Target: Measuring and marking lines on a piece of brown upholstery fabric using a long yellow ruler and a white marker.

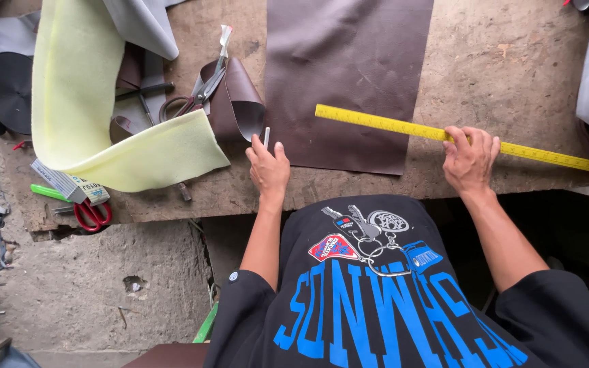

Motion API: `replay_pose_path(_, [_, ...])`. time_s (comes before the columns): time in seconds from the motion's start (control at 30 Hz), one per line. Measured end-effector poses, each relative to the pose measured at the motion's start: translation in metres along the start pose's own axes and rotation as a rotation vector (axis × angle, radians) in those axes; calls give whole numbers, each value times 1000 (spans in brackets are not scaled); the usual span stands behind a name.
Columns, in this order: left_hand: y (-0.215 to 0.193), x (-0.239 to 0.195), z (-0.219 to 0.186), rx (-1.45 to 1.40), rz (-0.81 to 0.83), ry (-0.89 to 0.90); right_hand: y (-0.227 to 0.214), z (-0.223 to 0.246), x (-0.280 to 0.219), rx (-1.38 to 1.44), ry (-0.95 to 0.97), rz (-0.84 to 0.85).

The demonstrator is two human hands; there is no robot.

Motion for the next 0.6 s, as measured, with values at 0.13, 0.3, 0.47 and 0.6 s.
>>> replay_pose_path(0.13, [8,3,9,38,3,-14,23,9,47,3,-96,-105])
replay_pose_path(0.3, [12,9,28,12,-44,-50,22,49,121,120,-35,-43])
replay_pose_path(0.47, [8,8,34,-20,7,-118,-13,70,97,4,264,63])
replay_pose_path(0.6, [18,8,52,-16,-6,-148,7,78,14,20,642,370])
Point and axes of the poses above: each hand's wrist, its own x-axis towards the middle knuckle, its own y-axis out of the palm, z = x × y, the point moved 7 cm from there along x, towards the middle knuckle, and after that the axes turned 14 degrees about -z, right-handed, at the moved point
